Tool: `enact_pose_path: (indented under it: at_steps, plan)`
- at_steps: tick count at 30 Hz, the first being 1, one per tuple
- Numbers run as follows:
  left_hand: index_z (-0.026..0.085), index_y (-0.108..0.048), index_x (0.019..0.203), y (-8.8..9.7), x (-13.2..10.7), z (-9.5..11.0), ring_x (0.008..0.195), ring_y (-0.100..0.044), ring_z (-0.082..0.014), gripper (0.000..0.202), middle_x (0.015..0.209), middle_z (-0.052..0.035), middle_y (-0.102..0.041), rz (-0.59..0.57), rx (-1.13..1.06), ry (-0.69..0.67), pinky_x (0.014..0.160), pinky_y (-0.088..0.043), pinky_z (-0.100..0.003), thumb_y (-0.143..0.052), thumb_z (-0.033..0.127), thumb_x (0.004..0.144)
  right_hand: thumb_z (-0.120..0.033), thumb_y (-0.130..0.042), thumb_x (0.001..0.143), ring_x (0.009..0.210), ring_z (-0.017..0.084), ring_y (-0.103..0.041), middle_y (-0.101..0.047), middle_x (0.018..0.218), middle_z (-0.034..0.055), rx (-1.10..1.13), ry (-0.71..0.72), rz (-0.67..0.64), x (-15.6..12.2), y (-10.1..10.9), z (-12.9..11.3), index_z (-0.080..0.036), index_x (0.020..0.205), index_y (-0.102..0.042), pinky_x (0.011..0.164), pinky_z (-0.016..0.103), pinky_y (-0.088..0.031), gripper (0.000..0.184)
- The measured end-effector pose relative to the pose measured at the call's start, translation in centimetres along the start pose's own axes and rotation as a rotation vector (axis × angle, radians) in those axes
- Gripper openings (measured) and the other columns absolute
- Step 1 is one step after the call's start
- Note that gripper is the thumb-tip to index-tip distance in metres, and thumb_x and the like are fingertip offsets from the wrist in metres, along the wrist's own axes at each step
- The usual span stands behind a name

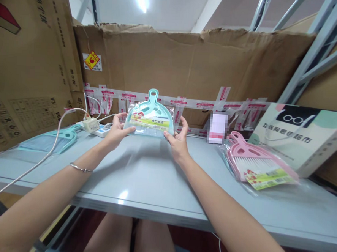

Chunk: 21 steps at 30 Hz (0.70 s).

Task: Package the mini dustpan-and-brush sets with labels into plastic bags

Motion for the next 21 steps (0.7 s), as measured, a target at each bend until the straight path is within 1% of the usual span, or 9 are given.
enact_pose_path:
  at_steps: [1, 2, 3, 5, 6, 8, 11, 14, 21]
  plan:
    - [0.022, -0.036, 0.122, 0.3, 0.2, -0.1, 0.075, -0.058, -0.0142, 0.075, 0.089, -0.0011, -0.063, -0.017, 0.006, 0.056, 0.067, -0.045, -0.027, -0.072, 0.026, 0.056, -0.029, -0.074, 0.059, 0.085, 0.014, -0.063, -0.066, 0.094, -0.0024, 0.016, -0.038, -0.028, 0.2, 0.3, 0.2, -0.033, 0.124, -0.040, 0.082, 0.032, -0.049, 0.074]
    - [0.021, -0.039, 0.120, 0.7, 0.4, -0.3, 0.074, -0.058, -0.0145, 0.074, 0.088, -0.0014, -0.064, -0.056, 0.042, 0.107, 0.066, -0.043, -0.027, -0.073, 0.024, 0.054, -0.026, -0.075, 0.055, 0.082, 0.015, -0.064, -0.068, 0.091, -0.0017, 0.029, -0.081, -0.054, 0.4, 0.5, 0.4, -0.031, 0.120, -0.046, 0.082, 0.033, -0.049, 0.071]
    - [0.019, -0.046, 0.115, 1.1, 0.6, -0.5, 0.072, -0.057, -0.0144, 0.068, 0.085, -0.0015, -0.065, -0.107, 0.102, 0.149, 0.064, -0.041, -0.026, -0.073, 0.024, 0.053, -0.023, -0.075, 0.052, 0.080, 0.016, -0.064, -0.069, 0.087, -0.0006, 0.030, -0.129, -0.082, 0.6, 0.7, 0.7, -0.027, 0.112, -0.053, 0.081, 0.034, -0.049, 0.065]
    - [0.016, -0.060, 0.095, 1.8, 0.8, -1.0, 0.067, -0.055, -0.0135, 0.047, 0.078, -0.0014, -0.065, -0.214, 0.232, 0.206, 0.059, -0.038, -0.024, -0.074, 0.024, 0.051, -0.017, -0.075, 0.048, 0.079, 0.018, -0.065, -0.070, 0.084, 0.0014, -0.025, -0.241, -0.158, 0.8, 1.0, 1.3, -0.021, 0.095, -0.062, 0.080, 0.034, -0.050, 0.049]
    - [0.016, -0.063, 0.087, 2.0, 0.9, -1.3, 0.066, -0.054, -0.0132, 0.038, 0.075, -0.0014, -0.064, -0.254, 0.274, 0.225, 0.058, -0.037, -0.024, -0.074, 0.024, 0.052, -0.015, -0.075, 0.047, 0.079, 0.018, -0.065, -0.071, 0.085, 0.0023, -0.052, -0.289, -0.185, 0.8, 1.1, 1.6, -0.020, 0.089, -0.064, 0.079, 0.034, -0.050, 0.043]
    - [0.016, -0.065, 0.081, 2.4, 0.9, -1.9, 0.065, -0.053, -0.0127, 0.031, 0.073, -0.0013, -0.064, -0.282, 0.292, 0.258, 0.058, -0.037, -0.024, -0.075, 0.026, 0.053, -0.015, -0.075, 0.050, 0.079, 0.018, -0.065, -0.071, 0.087, 0.0031, -0.088, -0.356, -0.207, 0.7, 1.2, 2.0, -0.020, 0.085, -0.065, 0.076, 0.032, -0.051, 0.036]
    - [0.017, -0.066, 0.082, 2.4, 0.8, -2.5, 0.067, -0.054, -0.0122, 0.032, 0.078, -0.0016, -0.065, -0.308, 0.248, 0.285, 0.060, -0.039, -0.024, -0.077, 0.028, 0.053, -0.017, -0.074, 0.058, 0.079, 0.016, -0.065, -0.071, 0.092, 0.0035, -0.113, -0.391, -0.209, 0.6, 1.3, 2.1, -0.020, 0.083, -0.064, 0.074, 0.030, -0.052, 0.027]
    - [0.017, -0.067, 0.086, 2.3, 0.9, -2.8, 0.070, -0.055, -0.0123, 0.037, 0.080, -0.0014, -0.066, -0.326, 0.241, 0.300, 0.062, -0.041, -0.024, -0.078, 0.031, 0.053, -0.016, -0.072, 0.063, 0.078, 0.016, -0.066, -0.071, 0.092, 0.0034, -0.139, -0.395, -0.192, 0.6, 1.3, 2.2, -0.019, 0.081, -0.063, 0.073, 0.029, -0.053, 0.020]
    - [0.017, -0.067, 0.094, 2.4, 1.2, -3.2, 0.073, -0.056, -0.0128, 0.044, 0.087, -0.0030, -0.066, -0.351, 0.267, 0.302, 0.064, -0.042, -0.024, -0.078, 0.035, 0.056, -0.011, -0.067, 0.068, 0.077, 0.016, -0.066, -0.071, 0.090, 0.0041, -0.178, -0.397, -0.168, 0.9, 1.4, 2.6, -0.019, 0.083, -0.062, 0.072, 0.030, -0.054, 0.018]
Point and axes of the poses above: each hand's wrist, its own x-axis towards the middle knuckle, its own y-axis out of the back of the hand, z = x × y, the point moved 3 cm from there along x, towards the middle knuckle
